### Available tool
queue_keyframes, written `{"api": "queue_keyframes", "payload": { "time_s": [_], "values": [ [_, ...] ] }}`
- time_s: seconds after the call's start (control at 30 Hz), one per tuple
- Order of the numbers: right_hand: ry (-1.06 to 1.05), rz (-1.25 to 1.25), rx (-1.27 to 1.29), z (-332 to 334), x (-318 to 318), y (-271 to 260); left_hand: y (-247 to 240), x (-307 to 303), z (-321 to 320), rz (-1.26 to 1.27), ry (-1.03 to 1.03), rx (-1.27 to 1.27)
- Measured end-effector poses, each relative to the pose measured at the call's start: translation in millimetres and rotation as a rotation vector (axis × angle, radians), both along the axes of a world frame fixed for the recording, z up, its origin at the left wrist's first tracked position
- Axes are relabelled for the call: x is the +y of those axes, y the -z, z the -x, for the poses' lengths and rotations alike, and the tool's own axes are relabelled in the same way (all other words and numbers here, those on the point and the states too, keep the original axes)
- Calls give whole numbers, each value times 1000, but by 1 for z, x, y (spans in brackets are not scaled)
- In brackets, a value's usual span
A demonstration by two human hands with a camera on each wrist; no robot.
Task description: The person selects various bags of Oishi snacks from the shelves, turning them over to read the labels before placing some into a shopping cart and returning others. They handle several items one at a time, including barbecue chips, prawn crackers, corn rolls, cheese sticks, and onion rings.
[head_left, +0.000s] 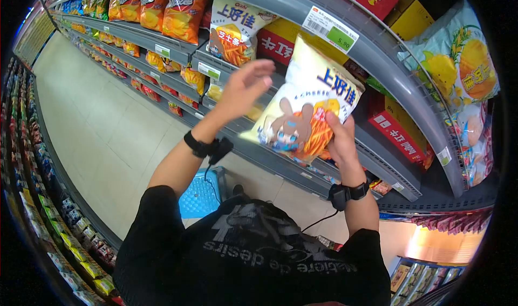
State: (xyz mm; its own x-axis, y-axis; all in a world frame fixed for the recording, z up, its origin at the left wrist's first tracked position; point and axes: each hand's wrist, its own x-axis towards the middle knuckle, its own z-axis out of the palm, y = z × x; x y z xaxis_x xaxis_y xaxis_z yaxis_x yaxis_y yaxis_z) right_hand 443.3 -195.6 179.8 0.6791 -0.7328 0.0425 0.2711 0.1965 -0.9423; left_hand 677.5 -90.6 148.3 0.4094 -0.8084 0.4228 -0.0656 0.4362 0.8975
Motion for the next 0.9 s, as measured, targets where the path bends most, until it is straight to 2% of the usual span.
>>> {"api": "queue_keyframes", "payload": {
  "time_s": [0.03, 0.13, 0.3, 0.43, 0.57, 0.67, 0.7, 0.9],
  "values": [
    [33, 28, 16, -6, -10, 1, 1, -9, -15, 10, -146, 17],
    [72, 120, 82, -17, -41, -5, 7, -31, -59, 91, -374, -34],
    [257, 324, 26, -44, -58, -20, 6, -49, -81, -62, -366, -149],
    [282, 422, 26, -58, -74, -23, 6, -54, -79, -91, -401, -203],
    [305, 625, 101, -77, -91, -6, 12, -59, -79, -108, -437, -271],
    [250, 591, 142, -88, -102, 13, 14, -56, -82, -133, -397, -306],
    [175, 567, 251, -88, -98, 9, 13, -53, -81, -147, -392, -314],
    [161, 523, 152, -98, -103, 33, 19, -44, -79, -153, -419, -367]
  ]
}}
